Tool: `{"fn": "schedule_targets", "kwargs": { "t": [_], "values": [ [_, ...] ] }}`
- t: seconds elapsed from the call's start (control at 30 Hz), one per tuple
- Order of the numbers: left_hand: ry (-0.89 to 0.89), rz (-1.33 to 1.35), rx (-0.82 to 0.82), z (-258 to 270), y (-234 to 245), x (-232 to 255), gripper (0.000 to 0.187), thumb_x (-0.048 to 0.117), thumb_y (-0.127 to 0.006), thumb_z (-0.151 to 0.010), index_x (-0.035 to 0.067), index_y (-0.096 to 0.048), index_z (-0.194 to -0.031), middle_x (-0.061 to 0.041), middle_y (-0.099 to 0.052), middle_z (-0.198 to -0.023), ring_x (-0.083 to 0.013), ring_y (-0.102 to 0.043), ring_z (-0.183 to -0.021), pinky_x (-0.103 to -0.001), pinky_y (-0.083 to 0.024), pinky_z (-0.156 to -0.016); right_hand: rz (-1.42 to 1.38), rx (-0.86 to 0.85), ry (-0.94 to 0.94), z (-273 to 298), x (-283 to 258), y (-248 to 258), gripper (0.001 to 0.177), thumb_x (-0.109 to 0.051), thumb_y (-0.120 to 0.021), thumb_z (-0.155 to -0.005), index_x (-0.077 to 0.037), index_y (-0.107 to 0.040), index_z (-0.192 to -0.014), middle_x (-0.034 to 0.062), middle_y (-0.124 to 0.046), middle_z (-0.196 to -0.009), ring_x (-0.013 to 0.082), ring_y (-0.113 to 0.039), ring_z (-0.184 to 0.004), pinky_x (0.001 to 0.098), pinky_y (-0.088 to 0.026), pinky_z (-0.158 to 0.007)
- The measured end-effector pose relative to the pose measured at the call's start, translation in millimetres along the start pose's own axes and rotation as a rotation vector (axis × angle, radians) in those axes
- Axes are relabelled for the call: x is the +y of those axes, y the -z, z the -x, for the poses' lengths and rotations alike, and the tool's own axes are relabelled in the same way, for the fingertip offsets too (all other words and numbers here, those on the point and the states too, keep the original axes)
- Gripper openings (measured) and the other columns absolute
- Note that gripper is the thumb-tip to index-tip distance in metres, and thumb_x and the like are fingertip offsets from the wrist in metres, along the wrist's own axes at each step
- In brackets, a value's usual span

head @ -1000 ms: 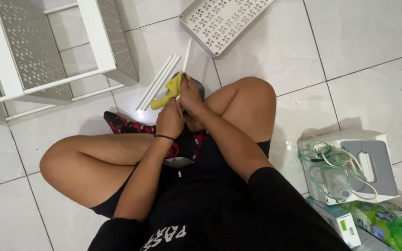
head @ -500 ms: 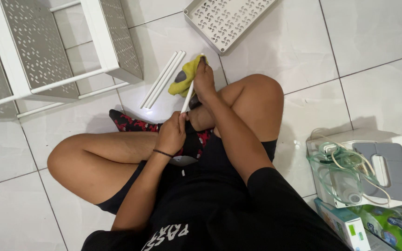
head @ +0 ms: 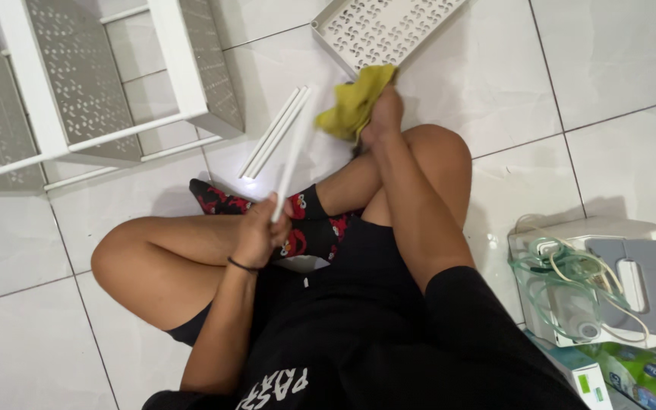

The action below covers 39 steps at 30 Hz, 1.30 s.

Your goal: The person assembles a white plastic three-tier corner shelf by inserting white support rods into the frame and attaching perforated trays. They wipe the rods with a cloth before insertion and then stand the completed unit upright.

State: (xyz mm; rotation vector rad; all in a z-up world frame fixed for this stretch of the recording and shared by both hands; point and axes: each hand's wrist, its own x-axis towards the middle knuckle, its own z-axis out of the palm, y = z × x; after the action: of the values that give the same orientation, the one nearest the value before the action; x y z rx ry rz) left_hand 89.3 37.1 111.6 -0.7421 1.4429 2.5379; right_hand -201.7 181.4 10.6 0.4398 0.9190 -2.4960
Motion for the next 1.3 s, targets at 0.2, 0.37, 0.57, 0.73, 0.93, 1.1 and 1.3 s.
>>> {"fn": "schedule_targets", "kwargs": {
  "t": [0.2, 0.37, 0.57, 0.73, 0.93, 1.1, 1.3],
  "values": [
    [0.153, 0.447, -0.306, -45.8, 5.7, 14.4, 0.038, 0.039, -0.040, -0.112, 0.008, -0.058, -0.097, 0.007, -0.031, -0.057, -0.0059, -0.025, -0.042, -0.022, -0.023, -0.037, 0.017, -0.415, -0.231, 62.4, 47.1, -31.3, 0.043, -0.028, -0.042, -0.111, 0.000, -0.058, -0.140, 0.0116, -0.069, -0.125, 0.0214, -0.068, -0.108, 0.0374, -0.056, -0.098],
    [0.204, 0.292, -0.145, -58.5, -22.0, -1.9, 0.037, 0.039, -0.043, -0.111, 0.007, -0.061, -0.107, 0.006, -0.042, -0.060, -0.0053, -0.035, -0.046, -0.021, -0.025, -0.041, 0.026, -0.325, -0.176, 72.0, 39.7, -26.0, 0.038, -0.026, -0.042, -0.111, -0.001, -0.059, -0.133, 0.0094, -0.068, -0.114, 0.0195, -0.067, -0.101, 0.0352, -0.056, -0.093],
    [-0.234, -0.428, 0.044, -53.5, -38.7, -28.2, 0.035, 0.034, -0.048, -0.110, 0.004, -0.064, -0.101, 0.003, -0.044, -0.062, -0.0058, -0.038, -0.053, -0.024, -0.031, -0.048, -0.103, -0.394, 0.010, 47.4, 14.4, -19.0, 0.026, -0.029, -0.043, -0.111, -0.008, -0.057, -0.107, 0.0026, -0.054, -0.078, 0.0155, -0.052, -0.071, 0.0310, -0.048, -0.068],
    [-0.305, -0.446, 0.194, -73.7, -32.8, -41.9, 0.046, 0.039, -0.042, -0.113, 0.004, -0.059, -0.088, 0.003, -0.045, -0.059, -0.0072, -0.039, -0.052, -0.026, -0.034, -0.049, -0.119, -0.282, -0.112, 49.8, 31.5, -29.1, 0.025, -0.029, -0.043, -0.112, -0.010, -0.052, -0.098, 0.0018, -0.052, -0.078, 0.0141, -0.050, -0.073, 0.0284, -0.047, -0.073],
    [-0.006, -0.340, -0.003, -85.3, -41.7, -13.0, 0.063, 0.051, -0.034, -0.110, 0.000, -0.063, -0.087, -0.007, -0.055, -0.056, -0.0173, -0.049, -0.047, -0.031, -0.040, -0.048, 0.255, -0.520, 0.059, 90.1, 41.3, -38.1, 0.034, -0.029, -0.037, -0.116, -0.007, -0.056, -0.099, 0.0004, -0.050, -0.074, 0.0109, -0.047, -0.070, 0.0256, -0.041, -0.067],
    [-0.671, -0.697, 0.345, -46.4, -42.5, 66.7, 0.062, 0.052, -0.042, -0.111, -0.006, -0.064, -0.117, -0.016, -0.070, -0.104, -0.0315, -0.063, -0.092, -0.041, -0.052, -0.085, 1.261, -0.679, 0.786, 117.2, 4.6, -49.8, 0.009, -0.011, -0.052, -0.097, -0.007, -0.059, -0.099, 0.0093, -0.063, -0.081, 0.0277, -0.063, -0.074, 0.0389, -0.051, -0.067],
    [-0.875, 0.279, 0.011, 4.0, -66.1, 119.2, 0.047, 0.043, -0.030, -0.116, 0.010, -0.045, -0.087, -0.001, -0.042, -0.069, -0.0157, -0.035, -0.061, -0.034, -0.040, -0.068, 1.448, -0.956, 1.111, 143.2, 18.3, -90.5, 0.019, -0.011, -0.072, -0.085, -0.006, -0.062, -0.101, 0.0103, -0.060, -0.075, 0.0320, -0.060, -0.067, 0.0426, -0.047, -0.062]
  ]
}}
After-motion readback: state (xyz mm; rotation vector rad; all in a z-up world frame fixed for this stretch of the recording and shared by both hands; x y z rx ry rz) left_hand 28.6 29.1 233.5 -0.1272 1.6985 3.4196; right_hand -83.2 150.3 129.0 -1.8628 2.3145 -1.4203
